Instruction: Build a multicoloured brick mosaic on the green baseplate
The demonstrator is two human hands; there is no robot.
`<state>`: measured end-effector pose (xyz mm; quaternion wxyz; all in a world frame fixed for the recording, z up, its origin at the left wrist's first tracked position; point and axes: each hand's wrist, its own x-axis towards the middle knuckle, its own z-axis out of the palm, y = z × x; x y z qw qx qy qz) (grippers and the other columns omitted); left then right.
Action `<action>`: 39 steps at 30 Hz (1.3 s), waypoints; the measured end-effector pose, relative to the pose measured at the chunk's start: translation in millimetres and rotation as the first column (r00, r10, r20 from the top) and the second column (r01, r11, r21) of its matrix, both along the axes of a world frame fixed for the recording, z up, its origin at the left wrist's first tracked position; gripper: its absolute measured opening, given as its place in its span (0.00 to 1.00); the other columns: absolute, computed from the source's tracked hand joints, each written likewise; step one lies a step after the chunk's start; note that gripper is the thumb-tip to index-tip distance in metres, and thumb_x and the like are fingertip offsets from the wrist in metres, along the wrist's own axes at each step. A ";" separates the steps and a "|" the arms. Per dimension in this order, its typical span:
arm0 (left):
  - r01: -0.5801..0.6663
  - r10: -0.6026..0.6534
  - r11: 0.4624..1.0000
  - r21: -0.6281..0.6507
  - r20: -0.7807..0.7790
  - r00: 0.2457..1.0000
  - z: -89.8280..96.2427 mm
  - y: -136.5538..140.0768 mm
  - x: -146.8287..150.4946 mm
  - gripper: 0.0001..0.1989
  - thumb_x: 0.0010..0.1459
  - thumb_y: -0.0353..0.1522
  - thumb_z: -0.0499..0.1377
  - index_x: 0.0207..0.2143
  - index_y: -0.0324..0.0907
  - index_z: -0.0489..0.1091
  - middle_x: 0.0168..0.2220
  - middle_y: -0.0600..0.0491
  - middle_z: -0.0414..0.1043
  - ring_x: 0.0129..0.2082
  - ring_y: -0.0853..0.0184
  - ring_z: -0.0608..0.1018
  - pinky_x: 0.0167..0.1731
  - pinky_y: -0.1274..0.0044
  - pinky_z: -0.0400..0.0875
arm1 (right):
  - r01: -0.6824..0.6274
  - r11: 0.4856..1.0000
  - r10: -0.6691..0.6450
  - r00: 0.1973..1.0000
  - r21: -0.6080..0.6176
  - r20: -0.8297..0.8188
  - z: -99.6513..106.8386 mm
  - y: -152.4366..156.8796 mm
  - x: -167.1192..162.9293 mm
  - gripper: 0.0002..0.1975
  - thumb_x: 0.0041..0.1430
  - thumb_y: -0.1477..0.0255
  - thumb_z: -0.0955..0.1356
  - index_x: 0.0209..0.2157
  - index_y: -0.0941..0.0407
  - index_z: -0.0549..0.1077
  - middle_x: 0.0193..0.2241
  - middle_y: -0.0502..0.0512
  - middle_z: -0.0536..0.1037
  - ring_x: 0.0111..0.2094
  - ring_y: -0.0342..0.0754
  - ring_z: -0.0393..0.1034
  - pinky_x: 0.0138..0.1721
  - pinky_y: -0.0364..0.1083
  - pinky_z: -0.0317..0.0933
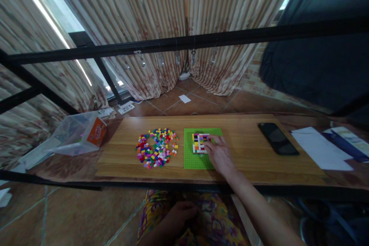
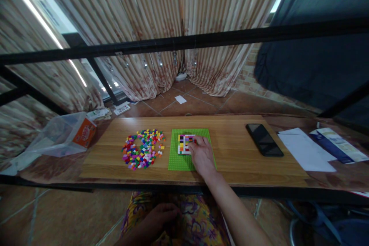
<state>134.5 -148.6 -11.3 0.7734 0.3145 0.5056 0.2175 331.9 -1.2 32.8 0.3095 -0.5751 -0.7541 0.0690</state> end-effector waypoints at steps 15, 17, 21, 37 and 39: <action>-0.019 0.020 0.999 -0.036 0.032 0.999 2.8 1.7 0.1 0.14 0.40 0.41 0.63 0.22 0.38 0.71 0.18 0.54 0.69 0.17 0.72 0.67 0.22 0.78 0.58 | 0.071 0.994 -0.104 0.873 -0.088 -0.476 -21.2 5.2 1.5 0.07 0.52 0.68 0.69 0.29 0.50 0.81 0.42 0.57 0.73 0.45 0.52 0.68 0.50 0.55 0.60; -0.021 0.022 0.999 -0.028 0.017 1.000 1.8 1.7 -0.4 0.14 0.41 0.40 0.63 0.22 0.37 0.71 0.18 0.54 0.69 0.18 0.72 0.67 0.23 0.78 0.58 | 0.083 0.982 -0.168 0.802 -0.172 -0.574 -23.6 7.9 0.4 0.06 0.48 0.67 0.70 0.28 0.51 0.80 0.41 0.56 0.74 0.44 0.52 0.69 0.50 0.55 0.60; -0.029 0.029 1.000 -0.012 0.015 0.999 1.3 1.2 -1.8 0.13 0.41 0.39 0.63 0.24 0.37 0.72 0.19 0.54 0.69 0.18 0.73 0.67 0.23 0.79 0.57 | 0.085 0.956 -0.274 0.603 -0.281 -0.749 -29.0 10.9 -3.4 0.11 0.42 0.64 0.72 0.29 0.53 0.80 0.38 0.55 0.77 0.42 0.52 0.71 0.49 0.54 0.62; -0.011 0.013 0.999 -0.043 0.036 0.999 0.9 8.7 -0.2 0.19 0.41 0.44 0.66 0.27 0.37 0.72 0.20 0.54 0.70 0.18 0.73 0.68 0.21 0.79 0.56 | 0.229 0.943 -0.333 0.604 -0.243 -0.724 -42.4 13.7 -17.1 0.17 0.46 0.62 0.70 0.37 0.56 0.76 0.34 0.56 0.78 0.33 0.49 0.71 0.39 0.50 0.66; -0.043 0.046 0.998 -0.055 0.059 0.997 5.0 11.8 0.6 0.18 0.43 0.43 0.65 0.28 0.37 0.72 0.20 0.55 0.70 0.18 0.74 0.67 0.20 0.80 0.55 | 0.248 0.940 -0.341 0.628 -0.236 -0.700 -41.2 13.1 -17.5 0.17 0.46 0.62 0.70 0.37 0.56 0.76 0.35 0.57 0.77 0.34 0.50 0.71 0.41 0.51 0.65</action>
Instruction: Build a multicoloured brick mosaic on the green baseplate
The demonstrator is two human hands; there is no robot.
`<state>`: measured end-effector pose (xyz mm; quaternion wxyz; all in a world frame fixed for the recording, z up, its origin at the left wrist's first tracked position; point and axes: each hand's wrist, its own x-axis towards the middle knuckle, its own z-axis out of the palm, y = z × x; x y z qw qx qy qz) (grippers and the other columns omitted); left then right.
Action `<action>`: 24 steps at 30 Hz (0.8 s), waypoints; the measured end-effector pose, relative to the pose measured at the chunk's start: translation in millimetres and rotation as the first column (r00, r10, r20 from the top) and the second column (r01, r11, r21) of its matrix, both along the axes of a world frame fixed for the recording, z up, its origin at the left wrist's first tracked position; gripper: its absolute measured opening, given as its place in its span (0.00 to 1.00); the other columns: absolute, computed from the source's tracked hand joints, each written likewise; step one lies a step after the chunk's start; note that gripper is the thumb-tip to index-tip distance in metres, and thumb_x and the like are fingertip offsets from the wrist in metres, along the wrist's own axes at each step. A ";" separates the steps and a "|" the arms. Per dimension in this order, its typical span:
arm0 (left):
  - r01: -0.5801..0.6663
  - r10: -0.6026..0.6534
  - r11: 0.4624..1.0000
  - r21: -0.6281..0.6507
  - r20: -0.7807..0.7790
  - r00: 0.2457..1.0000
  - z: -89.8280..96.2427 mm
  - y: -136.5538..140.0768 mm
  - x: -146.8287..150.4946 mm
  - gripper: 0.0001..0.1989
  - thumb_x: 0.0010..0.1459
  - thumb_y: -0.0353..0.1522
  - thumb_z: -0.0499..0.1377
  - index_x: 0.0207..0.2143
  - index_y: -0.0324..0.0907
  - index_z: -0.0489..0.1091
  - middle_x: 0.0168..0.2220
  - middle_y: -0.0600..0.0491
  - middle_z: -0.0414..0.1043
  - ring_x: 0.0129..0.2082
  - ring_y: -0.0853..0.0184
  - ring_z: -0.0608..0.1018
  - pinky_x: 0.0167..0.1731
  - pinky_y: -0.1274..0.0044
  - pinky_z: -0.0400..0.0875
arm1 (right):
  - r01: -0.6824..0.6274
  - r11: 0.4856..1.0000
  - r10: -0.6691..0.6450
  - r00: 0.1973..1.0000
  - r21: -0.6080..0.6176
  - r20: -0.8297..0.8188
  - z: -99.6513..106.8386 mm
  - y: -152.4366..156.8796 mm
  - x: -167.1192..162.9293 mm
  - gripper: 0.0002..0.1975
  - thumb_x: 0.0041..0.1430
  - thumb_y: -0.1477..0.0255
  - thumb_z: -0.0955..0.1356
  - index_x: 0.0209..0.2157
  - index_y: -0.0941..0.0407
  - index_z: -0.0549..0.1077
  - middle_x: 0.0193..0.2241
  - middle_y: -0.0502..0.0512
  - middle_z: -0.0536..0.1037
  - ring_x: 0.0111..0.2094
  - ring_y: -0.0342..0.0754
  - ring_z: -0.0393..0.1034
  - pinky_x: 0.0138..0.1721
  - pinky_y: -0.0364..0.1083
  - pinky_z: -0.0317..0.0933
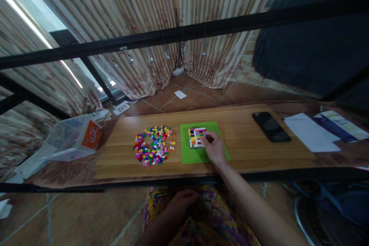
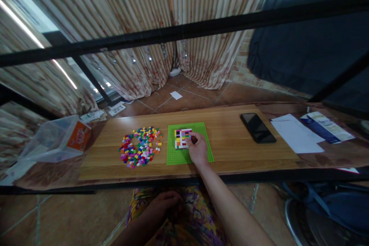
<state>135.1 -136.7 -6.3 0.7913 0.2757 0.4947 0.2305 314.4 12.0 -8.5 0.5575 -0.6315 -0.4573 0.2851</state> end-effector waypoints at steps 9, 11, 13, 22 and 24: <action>-0.247 0.237 0.967 0.061 0.143 0.961 44.5 33.0 -3.1 0.14 0.50 0.34 0.64 0.38 0.35 0.73 0.31 0.49 0.75 0.25 0.74 0.73 0.26 0.82 0.64 | -0.060 0.998 0.060 0.998 0.025 0.011 16.3 -14.0 8.2 0.20 0.50 0.59 0.69 0.41 0.57 0.75 0.40 0.60 0.77 0.36 0.51 0.71 0.41 0.51 0.65; -0.305 0.291 0.950 0.066 0.165 0.942 50.2 36.5 -4.3 0.12 0.52 0.32 0.63 0.40 0.35 0.73 0.32 0.48 0.75 0.25 0.75 0.73 0.26 0.82 0.65 | -0.063 0.997 0.061 0.997 0.039 0.044 25.3 -29.6 7.2 0.19 0.54 0.58 0.67 0.41 0.57 0.76 0.41 0.61 0.76 0.37 0.51 0.70 0.39 0.51 0.65; -0.351 0.334 0.934 0.062 0.194 0.923 53.8 37.7 -5.2 0.12 0.54 0.31 0.62 0.41 0.35 0.72 0.32 0.48 0.76 0.24 0.75 0.73 0.26 0.82 0.66 | -0.148 0.989 0.147 0.988 0.020 0.051 34.0 -49.4 2.1 0.17 0.56 0.59 0.66 0.38 0.56 0.76 0.40 0.60 0.77 0.38 0.51 0.71 0.39 0.50 0.65; -0.514 0.513 0.852 -0.099 0.352 0.783 52.2 36.9 -1.8 0.08 0.59 0.28 0.57 0.41 0.36 0.71 0.38 0.47 0.77 0.37 0.69 0.78 0.40 0.78 0.72 | -0.495 0.869 0.479 0.841 -0.001 0.250 58.1 -124.0 -35.5 0.09 0.62 0.68 0.64 0.38 0.49 0.77 0.37 0.54 0.76 0.41 0.50 0.70 0.41 0.48 0.65; -0.537 0.553 0.829 -0.155 0.362 0.750 52.1 37.3 1.5 0.08 0.60 0.28 0.56 0.42 0.37 0.70 0.39 0.48 0.76 0.37 0.70 0.78 0.39 0.80 0.71 | -0.509 0.861 0.476 0.797 -0.011 0.371 58.6 -128.1 -41.0 0.08 0.61 0.70 0.65 0.38 0.49 0.77 0.37 0.54 0.76 0.40 0.51 0.70 0.42 0.50 0.64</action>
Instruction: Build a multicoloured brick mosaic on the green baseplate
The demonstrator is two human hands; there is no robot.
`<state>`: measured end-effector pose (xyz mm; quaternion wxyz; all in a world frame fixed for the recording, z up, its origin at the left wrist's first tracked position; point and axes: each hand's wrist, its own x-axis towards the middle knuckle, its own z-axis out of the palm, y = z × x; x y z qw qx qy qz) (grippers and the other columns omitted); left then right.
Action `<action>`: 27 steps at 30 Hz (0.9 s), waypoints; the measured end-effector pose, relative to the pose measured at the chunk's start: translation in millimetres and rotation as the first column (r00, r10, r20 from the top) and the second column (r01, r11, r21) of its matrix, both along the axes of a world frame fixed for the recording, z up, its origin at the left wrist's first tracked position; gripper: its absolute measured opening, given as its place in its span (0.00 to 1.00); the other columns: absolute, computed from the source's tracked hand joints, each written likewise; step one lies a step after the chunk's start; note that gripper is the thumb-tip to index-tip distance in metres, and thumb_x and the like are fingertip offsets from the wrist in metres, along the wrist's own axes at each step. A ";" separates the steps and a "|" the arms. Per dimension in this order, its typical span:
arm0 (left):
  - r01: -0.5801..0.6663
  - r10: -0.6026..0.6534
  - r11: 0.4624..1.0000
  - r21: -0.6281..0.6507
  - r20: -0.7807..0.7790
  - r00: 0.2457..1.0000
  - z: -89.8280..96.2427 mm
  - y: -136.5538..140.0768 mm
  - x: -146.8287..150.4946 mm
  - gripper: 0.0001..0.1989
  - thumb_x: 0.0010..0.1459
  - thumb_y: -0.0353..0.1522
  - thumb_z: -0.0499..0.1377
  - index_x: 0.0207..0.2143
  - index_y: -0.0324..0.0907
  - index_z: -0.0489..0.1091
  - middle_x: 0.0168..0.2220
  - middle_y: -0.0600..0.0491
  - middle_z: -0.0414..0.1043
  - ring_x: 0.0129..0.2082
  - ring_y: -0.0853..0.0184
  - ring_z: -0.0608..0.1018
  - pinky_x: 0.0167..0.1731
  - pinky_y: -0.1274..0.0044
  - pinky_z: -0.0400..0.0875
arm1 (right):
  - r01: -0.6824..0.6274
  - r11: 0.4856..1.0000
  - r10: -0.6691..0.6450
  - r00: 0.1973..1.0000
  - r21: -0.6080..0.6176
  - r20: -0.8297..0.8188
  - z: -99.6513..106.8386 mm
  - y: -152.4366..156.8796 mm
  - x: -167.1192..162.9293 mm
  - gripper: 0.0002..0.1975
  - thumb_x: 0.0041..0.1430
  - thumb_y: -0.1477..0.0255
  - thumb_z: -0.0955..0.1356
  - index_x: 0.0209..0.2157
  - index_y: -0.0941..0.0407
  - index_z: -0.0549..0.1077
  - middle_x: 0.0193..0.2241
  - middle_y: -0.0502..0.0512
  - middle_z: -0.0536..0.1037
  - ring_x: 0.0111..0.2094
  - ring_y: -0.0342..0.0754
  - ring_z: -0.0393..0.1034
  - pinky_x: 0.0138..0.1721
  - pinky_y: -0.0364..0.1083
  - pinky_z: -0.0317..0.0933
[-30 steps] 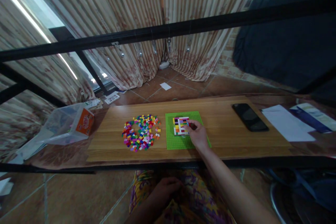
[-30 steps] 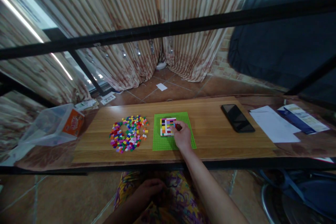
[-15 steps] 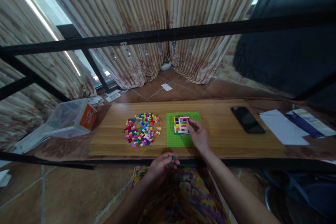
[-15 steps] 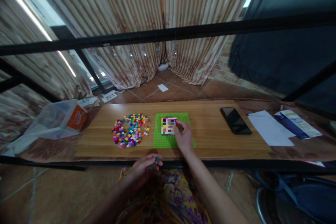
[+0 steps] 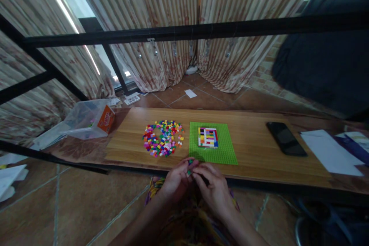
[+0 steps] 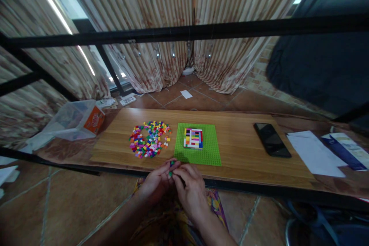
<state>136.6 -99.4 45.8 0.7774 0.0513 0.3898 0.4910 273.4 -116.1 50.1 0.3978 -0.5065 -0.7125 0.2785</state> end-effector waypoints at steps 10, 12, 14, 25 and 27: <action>-0.064 0.066 0.997 -0.041 0.064 0.996 5.1 -4.7 13.7 0.09 0.60 0.27 0.55 0.43 0.39 0.70 0.47 0.47 0.73 0.44 0.68 0.77 0.44 0.80 0.70 | 0.038 0.990 -0.075 0.958 0.136 0.278 -8.5 3.4 -16.0 0.06 0.59 0.73 0.65 0.35 0.50 0.74 0.34 0.56 0.77 0.37 0.54 0.69 0.40 0.52 0.61; -0.080 0.081 0.996 -0.036 0.037 0.996 2.8 -4.4 13.4 0.09 0.60 0.27 0.55 0.43 0.39 0.70 0.46 0.47 0.74 0.44 0.68 0.77 0.45 0.79 0.70 | 0.007 0.998 -0.021 0.979 0.068 0.202 -7.7 4.3 -11.7 0.08 0.60 0.73 0.64 0.35 0.50 0.74 0.34 0.55 0.77 0.37 0.53 0.70 0.40 0.51 0.63; -0.096 0.095 0.995 -0.039 -0.017 0.995 0.3 -3.3 11.2 0.09 0.59 0.27 0.56 0.42 0.38 0.70 0.43 0.47 0.76 0.41 0.68 0.78 0.44 0.78 0.71 | -0.009 1.000 0.010 0.996 -0.008 0.087 -5.7 8.5 -2.7 0.08 0.61 0.71 0.63 0.36 0.51 0.74 0.34 0.54 0.78 0.37 0.51 0.71 0.39 0.50 0.64; 0.199 -0.215 0.973 -0.118 -0.137 0.967 -19.9 -33.8 15.3 0.10 0.53 0.30 0.61 0.38 0.35 0.72 0.33 0.45 0.78 0.31 0.68 0.79 0.37 0.77 0.71 | 0.268 0.955 -0.286 0.945 -0.124 -0.160 -1.5 88.9 54.7 0.16 0.58 0.58 0.64 0.37 0.54 0.77 0.36 0.56 0.81 0.38 0.52 0.73 0.41 0.50 0.65; 0.262 -0.277 0.958 -0.117 -0.135 0.951 -23.9 -39.2 18.3 0.11 0.51 0.32 0.61 0.37 0.34 0.72 0.32 0.44 0.78 0.30 0.67 0.79 0.37 0.76 0.70 | 0.268 0.959 -0.278 0.953 -0.090 -0.124 -3.8 100.7 54.7 0.15 0.58 0.59 0.64 0.36 0.53 0.78 0.36 0.55 0.80 0.37 0.52 0.73 0.42 0.51 0.64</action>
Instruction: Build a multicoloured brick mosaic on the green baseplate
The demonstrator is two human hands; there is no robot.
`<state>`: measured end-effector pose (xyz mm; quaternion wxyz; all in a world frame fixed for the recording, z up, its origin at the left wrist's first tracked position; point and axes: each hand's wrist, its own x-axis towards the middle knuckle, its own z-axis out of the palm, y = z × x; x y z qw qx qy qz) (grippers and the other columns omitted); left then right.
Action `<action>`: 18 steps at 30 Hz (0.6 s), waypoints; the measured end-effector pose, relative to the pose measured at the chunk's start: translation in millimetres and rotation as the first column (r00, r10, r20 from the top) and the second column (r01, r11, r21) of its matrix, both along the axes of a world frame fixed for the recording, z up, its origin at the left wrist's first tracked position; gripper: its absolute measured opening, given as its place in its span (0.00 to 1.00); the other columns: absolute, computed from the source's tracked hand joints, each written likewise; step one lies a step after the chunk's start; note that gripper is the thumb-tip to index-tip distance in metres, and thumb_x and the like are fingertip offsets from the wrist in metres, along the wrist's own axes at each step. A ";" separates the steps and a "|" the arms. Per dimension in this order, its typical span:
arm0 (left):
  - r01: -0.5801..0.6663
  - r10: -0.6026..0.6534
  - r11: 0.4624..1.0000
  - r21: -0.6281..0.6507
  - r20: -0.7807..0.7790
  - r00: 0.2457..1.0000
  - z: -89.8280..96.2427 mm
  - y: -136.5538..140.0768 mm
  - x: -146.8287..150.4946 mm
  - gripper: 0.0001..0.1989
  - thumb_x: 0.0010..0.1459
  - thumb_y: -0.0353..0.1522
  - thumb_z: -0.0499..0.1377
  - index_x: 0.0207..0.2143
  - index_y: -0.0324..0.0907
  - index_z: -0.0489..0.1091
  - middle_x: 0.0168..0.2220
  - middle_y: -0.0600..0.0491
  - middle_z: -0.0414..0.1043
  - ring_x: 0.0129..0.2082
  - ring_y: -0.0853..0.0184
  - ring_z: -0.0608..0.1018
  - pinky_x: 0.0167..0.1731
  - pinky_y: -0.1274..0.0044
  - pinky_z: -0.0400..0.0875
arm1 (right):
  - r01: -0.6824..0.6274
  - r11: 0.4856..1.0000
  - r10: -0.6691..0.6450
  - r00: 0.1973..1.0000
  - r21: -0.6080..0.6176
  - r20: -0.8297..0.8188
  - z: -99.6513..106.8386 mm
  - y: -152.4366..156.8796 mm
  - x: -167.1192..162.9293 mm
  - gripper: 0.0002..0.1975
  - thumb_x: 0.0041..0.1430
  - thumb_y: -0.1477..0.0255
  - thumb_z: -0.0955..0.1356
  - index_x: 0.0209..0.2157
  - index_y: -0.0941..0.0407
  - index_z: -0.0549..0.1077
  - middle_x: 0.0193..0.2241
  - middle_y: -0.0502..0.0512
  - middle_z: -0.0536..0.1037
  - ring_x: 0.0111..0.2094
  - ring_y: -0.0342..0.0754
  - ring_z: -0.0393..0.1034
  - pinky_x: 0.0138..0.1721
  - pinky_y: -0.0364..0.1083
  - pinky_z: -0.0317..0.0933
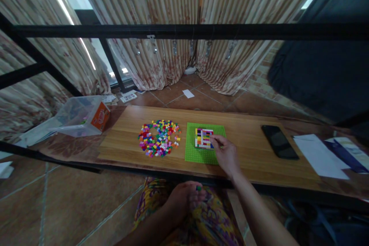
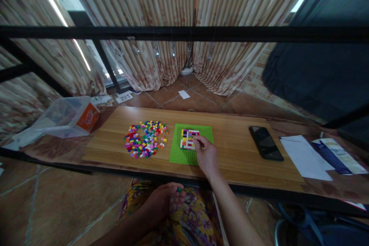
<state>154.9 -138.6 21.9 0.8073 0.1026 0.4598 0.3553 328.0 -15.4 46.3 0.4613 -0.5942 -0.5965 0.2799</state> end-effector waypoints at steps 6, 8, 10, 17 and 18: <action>0.029 -0.029 0.999 0.016 -0.038 0.999 -6.8 0.8 -1.8 0.14 0.48 0.34 0.63 0.37 0.36 0.72 0.30 0.47 0.77 0.29 0.69 0.77 0.34 0.78 0.67 | -0.021 0.990 0.004 0.993 0.138 0.117 -12.5 20.5 -7.4 0.10 0.56 0.63 0.66 0.31 0.52 0.79 0.39 0.56 0.77 0.44 0.52 0.67 0.49 0.54 0.58; 0.030 -0.030 1.000 0.006 -0.039 0.999 -9.7 1.3 -3.2 0.14 0.48 0.34 0.63 0.37 0.35 0.71 0.30 0.47 0.77 0.28 0.69 0.77 0.33 0.78 0.67 | 0.001 0.992 -0.020 0.990 0.130 0.138 -16.8 23.0 -8.3 0.10 0.55 0.64 0.67 0.30 0.51 0.79 0.40 0.57 0.75 0.45 0.53 0.66 0.50 0.55 0.56; 0.029 -0.030 1.000 -0.006 -0.042 0.999 -12.7 1.1 -4.1 0.14 0.48 0.33 0.62 0.37 0.35 0.71 0.29 0.46 0.76 0.27 0.69 0.77 0.32 0.78 0.67 | 0.005 0.993 -0.024 0.987 0.118 0.162 -19.7 24.5 -8.0 0.09 0.54 0.64 0.67 0.29 0.51 0.79 0.40 0.57 0.74 0.46 0.53 0.65 0.52 0.56 0.55; 0.051 -0.052 0.999 -0.018 -0.068 0.996 -17.0 1.3 -5.6 0.14 0.48 0.34 0.62 0.37 0.35 0.71 0.31 0.46 0.76 0.28 0.68 0.77 0.32 0.78 0.66 | -0.020 0.997 0.008 0.988 0.074 0.156 -25.7 29.9 -5.4 0.08 0.53 0.64 0.68 0.27 0.51 0.79 0.42 0.57 0.73 0.46 0.53 0.65 0.52 0.56 0.54; 0.056 -0.057 0.998 -0.016 -0.068 0.996 -16.9 1.4 -5.8 0.14 0.48 0.34 0.61 0.37 0.35 0.71 0.31 0.46 0.76 0.28 0.69 0.77 0.32 0.78 0.66 | -0.019 0.997 0.008 0.989 0.072 0.148 -26.9 30.5 -5.6 0.08 0.53 0.64 0.68 0.27 0.51 0.79 0.42 0.57 0.73 0.46 0.53 0.65 0.52 0.56 0.55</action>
